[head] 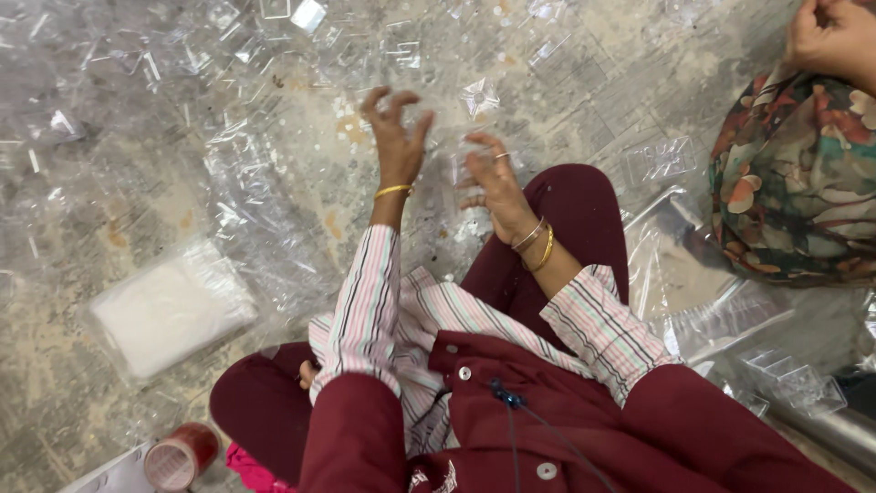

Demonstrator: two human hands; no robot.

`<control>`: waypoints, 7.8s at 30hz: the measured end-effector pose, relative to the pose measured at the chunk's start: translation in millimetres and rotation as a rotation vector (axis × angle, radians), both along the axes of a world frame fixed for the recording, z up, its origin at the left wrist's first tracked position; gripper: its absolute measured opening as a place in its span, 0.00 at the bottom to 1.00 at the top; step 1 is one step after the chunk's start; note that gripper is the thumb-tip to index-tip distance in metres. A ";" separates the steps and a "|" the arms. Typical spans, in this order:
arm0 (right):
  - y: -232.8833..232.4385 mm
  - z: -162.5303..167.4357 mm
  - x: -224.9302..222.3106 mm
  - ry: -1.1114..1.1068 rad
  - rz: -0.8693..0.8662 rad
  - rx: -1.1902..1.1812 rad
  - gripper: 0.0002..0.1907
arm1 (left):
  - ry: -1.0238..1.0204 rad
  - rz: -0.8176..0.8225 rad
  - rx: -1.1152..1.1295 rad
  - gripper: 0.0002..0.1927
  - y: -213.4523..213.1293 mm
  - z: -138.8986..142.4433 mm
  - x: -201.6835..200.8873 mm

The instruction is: The person sits cross-legged on the floor and stacks clear plastic containers, picking up individual containers from the floor and fitting them together into a nested stack, occasionally reaching for containers beside them and handling a wrapped bundle of containers.

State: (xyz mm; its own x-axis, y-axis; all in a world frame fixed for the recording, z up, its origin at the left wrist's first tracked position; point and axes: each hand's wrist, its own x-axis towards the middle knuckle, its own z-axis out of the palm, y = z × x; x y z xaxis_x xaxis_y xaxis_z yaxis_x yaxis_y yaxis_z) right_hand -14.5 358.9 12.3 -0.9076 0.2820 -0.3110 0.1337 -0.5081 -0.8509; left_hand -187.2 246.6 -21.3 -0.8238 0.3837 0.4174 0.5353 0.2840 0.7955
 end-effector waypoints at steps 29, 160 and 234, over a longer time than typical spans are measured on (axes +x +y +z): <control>-21.0 11.9 4.1 0.341 0.355 0.164 0.41 | -0.875 -0.029 1.137 0.14 -77.6 66.4 125.4; -29.3 44.5 4.2 0.574 0.429 1.666 0.38 | 0.299 -0.274 -0.594 0.04 -148.7 74.8 79.6; -5.4 36.6 2.4 0.455 0.132 -0.453 0.38 | 0.073 -0.455 -0.665 0.29 -12.2 -2.5 96.8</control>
State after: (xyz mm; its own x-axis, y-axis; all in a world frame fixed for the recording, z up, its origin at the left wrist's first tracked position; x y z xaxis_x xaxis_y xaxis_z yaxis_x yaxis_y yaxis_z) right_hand -12.1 353.6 48.9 -0.9947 0.0900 0.0502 -0.1028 -0.8336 -0.5427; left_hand -90.4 234.4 -23.8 -0.5062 0.8619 0.0302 0.7566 0.4270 0.4952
